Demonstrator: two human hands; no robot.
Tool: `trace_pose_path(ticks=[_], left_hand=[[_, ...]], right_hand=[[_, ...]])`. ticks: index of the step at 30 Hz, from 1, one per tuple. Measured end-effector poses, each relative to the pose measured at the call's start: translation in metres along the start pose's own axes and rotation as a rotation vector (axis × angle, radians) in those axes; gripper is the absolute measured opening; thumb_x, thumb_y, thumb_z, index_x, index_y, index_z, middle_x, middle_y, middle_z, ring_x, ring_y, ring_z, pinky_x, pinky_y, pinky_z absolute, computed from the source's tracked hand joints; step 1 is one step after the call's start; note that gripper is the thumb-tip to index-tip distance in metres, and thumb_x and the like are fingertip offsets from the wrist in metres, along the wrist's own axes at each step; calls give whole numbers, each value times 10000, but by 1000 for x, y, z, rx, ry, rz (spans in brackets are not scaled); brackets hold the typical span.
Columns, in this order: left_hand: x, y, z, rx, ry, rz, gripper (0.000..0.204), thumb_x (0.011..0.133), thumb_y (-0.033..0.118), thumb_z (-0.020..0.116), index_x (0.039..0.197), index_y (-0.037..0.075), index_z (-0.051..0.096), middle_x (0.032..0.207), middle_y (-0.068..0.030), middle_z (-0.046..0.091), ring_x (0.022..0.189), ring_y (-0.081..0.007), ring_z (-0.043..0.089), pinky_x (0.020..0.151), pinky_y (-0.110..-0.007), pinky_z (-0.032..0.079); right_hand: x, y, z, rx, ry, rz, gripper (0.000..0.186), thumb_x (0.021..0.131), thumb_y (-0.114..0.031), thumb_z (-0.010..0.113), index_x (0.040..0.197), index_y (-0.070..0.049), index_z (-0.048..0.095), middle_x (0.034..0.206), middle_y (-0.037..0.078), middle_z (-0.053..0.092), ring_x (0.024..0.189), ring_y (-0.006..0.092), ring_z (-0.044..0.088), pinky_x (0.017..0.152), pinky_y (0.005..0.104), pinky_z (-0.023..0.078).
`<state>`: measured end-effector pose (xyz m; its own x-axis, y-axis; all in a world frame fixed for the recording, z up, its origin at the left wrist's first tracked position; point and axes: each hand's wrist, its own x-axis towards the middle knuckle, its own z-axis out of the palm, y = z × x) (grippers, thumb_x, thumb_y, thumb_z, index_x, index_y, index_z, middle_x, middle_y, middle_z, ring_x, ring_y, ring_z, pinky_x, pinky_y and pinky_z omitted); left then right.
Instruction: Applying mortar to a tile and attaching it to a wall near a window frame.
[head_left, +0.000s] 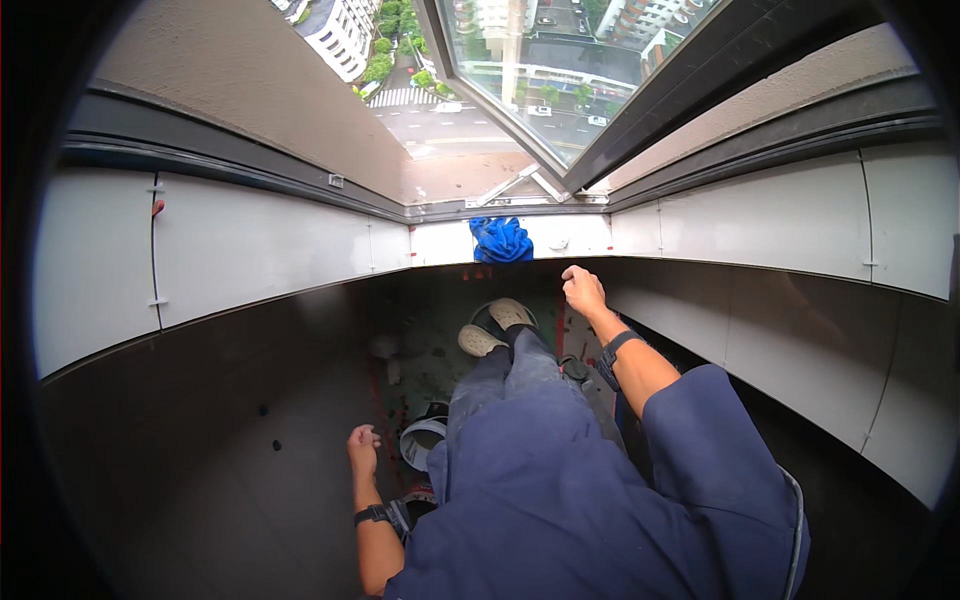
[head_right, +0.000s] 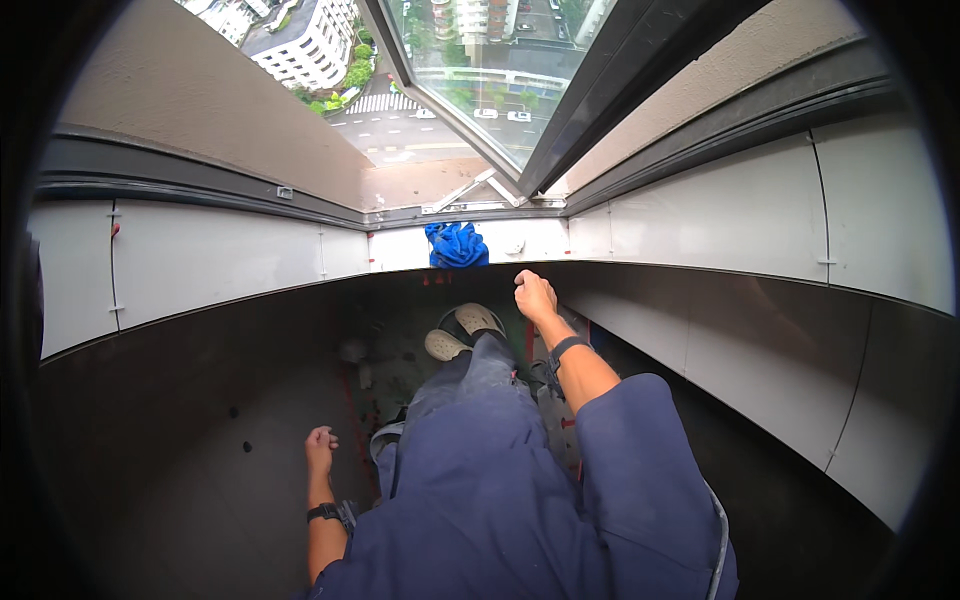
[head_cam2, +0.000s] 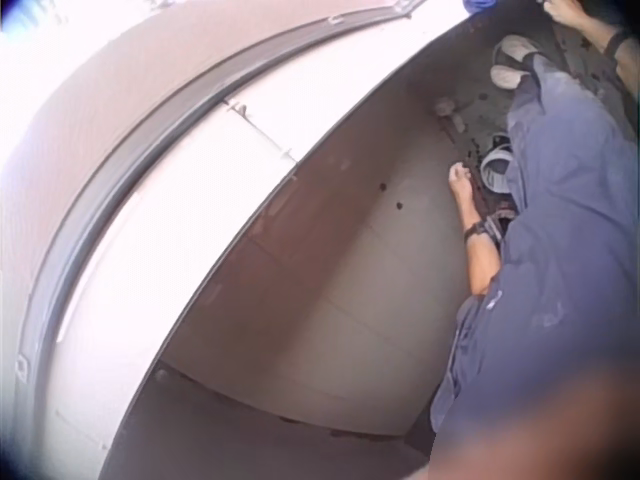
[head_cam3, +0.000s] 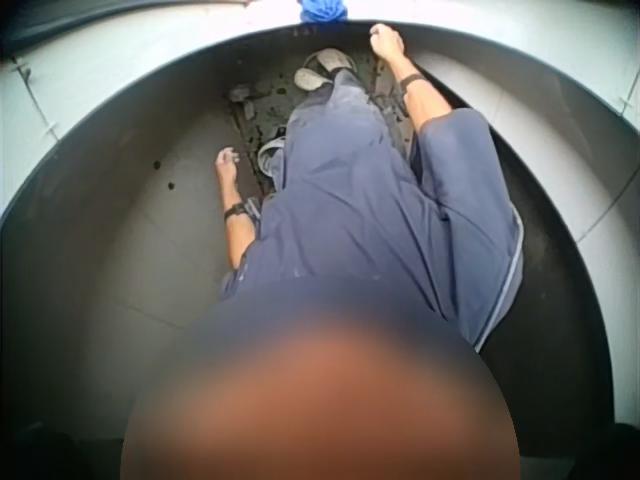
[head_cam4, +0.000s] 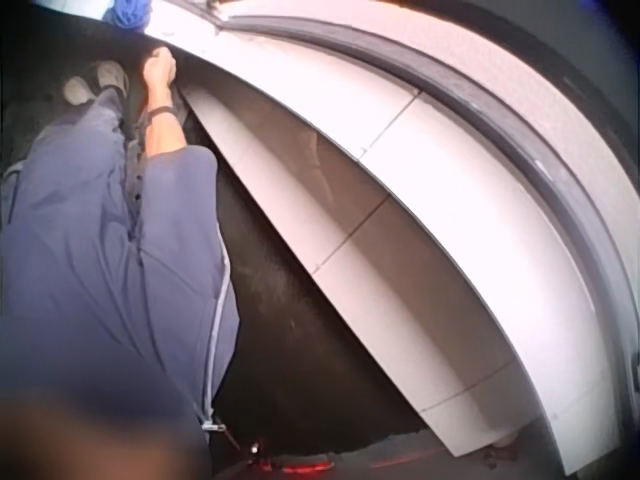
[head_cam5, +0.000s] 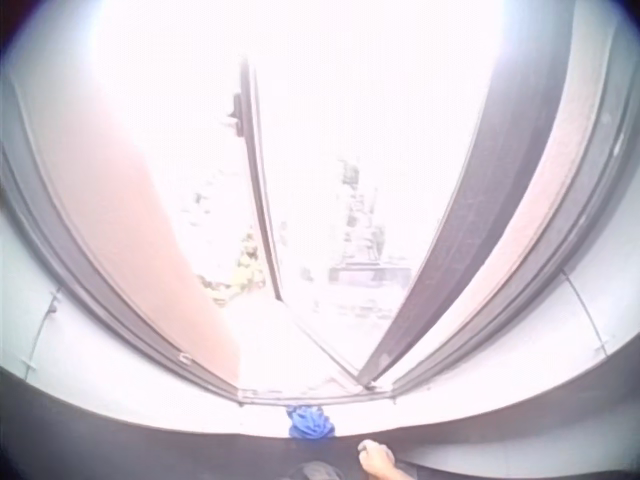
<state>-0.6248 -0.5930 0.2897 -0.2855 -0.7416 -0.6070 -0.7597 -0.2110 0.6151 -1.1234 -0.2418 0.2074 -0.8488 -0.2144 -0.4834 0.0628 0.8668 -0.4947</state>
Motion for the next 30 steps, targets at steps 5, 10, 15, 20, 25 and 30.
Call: trace_pose_path(ticks=[5,10,15,20,25,30], left_hand=[[19,43,6,222,-70,56,436,993,335,597,720,-4,604,648,-55,612,613,-133,590,616,-303,496],[26,74,10,209,-47,-22,454,998,359,599,710,9,599,649,-40,615,616,-109,580,606,-293,482],[-7,14,-30,421,58,199,384,953,334,634,764,4,581,658,-162,575,643,-232,548,624,-437,468],[-17,145,-66,204,472,371,247,965,324,645,1117,139,710,1063,-167,712,968,-238,677,856,-440,535],[-108,384,-186,62,898,670,664,888,396,736,1337,-49,529,1268,-202,627,1192,-325,587,1046,-414,450],[-276,618,-259,-252,876,1627,274,953,160,681,1185,20,637,1121,-10,631,1042,-78,573,937,-263,473]], right_hand=[[11,-32,3,0,-137,39,220,871,-236,582,971,-81,703,943,179,719,950,372,683,833,462,526],[49,-78,17,-13,-3,-185,265,872,-307,608,996,-88,691,925,185,710,938,390,676,816,485,517],[71,-144,50,253,59,-378,363,927,-359,590,1112,-52,644,1015,229,682,978,428,643,823,492,496],[75,-223,10,625,141,-623,159,800,-124,675,850,25,699,684,147,673,646,233,671,640,363,526],[-66,-460,-242,933,226,-1293,53,853,-31,685,882,10,668,742,93,614,654,168,602,613,286,470],[-171,-610,-363,863,525,-1927,102,874,-45,703,975,-45,690,783,84,621,604,187,624,559,345,492]])
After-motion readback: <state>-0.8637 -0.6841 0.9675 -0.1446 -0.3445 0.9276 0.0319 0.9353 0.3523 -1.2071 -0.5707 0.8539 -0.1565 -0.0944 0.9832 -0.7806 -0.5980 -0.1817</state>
